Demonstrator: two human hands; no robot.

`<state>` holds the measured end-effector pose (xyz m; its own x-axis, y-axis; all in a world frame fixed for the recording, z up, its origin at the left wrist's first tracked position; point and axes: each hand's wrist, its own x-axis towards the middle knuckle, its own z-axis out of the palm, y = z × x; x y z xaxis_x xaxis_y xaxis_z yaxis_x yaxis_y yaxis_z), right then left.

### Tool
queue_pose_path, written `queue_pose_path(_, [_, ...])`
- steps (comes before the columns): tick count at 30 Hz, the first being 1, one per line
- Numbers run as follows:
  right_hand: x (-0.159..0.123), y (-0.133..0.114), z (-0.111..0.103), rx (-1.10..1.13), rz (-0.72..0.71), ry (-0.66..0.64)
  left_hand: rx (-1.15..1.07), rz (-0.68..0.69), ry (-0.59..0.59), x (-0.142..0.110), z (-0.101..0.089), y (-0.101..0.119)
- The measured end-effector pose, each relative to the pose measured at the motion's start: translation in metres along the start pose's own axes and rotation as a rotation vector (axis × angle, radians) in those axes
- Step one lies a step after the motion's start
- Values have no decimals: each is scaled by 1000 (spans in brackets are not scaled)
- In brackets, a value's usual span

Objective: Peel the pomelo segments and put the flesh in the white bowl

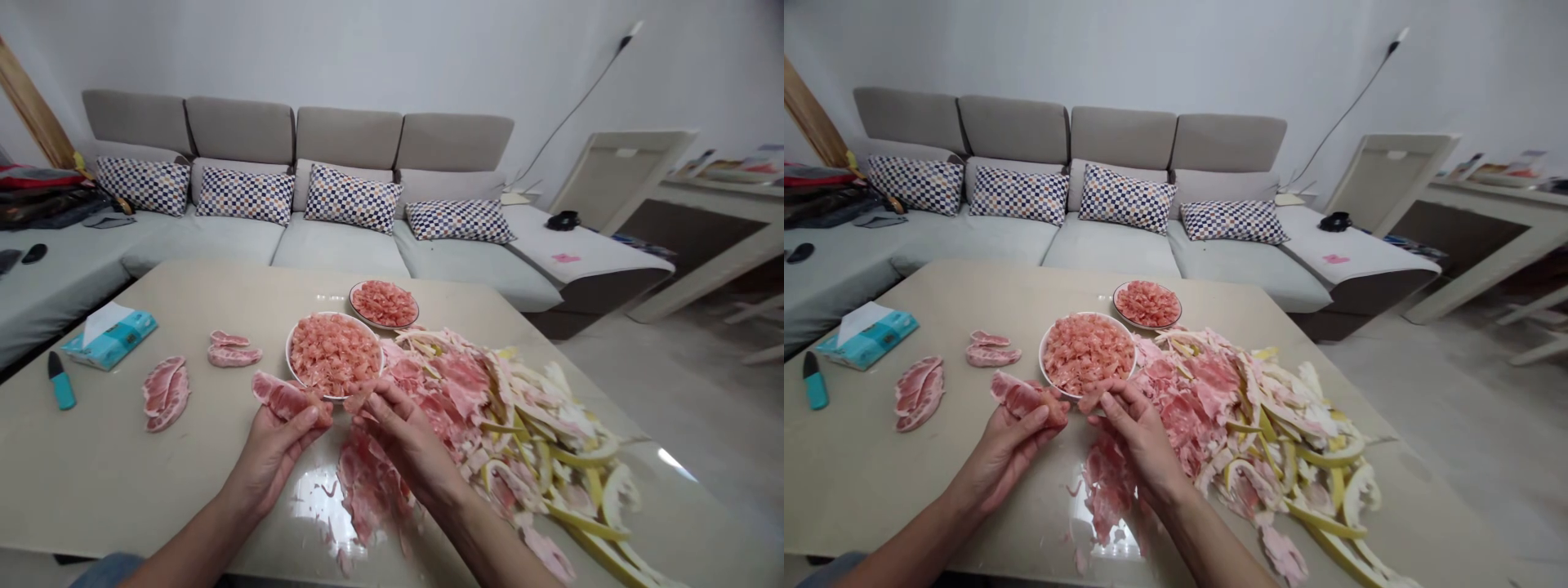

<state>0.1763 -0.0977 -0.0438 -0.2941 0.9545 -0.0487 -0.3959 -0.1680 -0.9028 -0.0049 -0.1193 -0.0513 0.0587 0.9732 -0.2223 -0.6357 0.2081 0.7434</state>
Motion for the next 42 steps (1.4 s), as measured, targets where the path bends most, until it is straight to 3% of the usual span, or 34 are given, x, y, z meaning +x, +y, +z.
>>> queue_pose_path(10, [-4, 0, 0, -438, -146, -31, -13, -140, -36, -7, 10, -4])
queue_pose_path(23, [-1, 1, 6, -446, -126, -9, 28, -93, -43, -8, 14, -7])
queue_pose_path(30, [1, -2, 6, -463, -114, 34, 215, 70, 76, 0, 20, -4])
queue_pose_path(34, [15, -2, -1, -397, -114, 138, 276, 162, 46, 13, 31, 1])
queue_pose_path(38, [38, -6, -11, -298, -174, 264, 354, 279, 40, 44, 36, 8])
queue_pose_path(42, [48, -14, -18, -322, -201, 269, 496, 317, 84, 77, 37, 17])
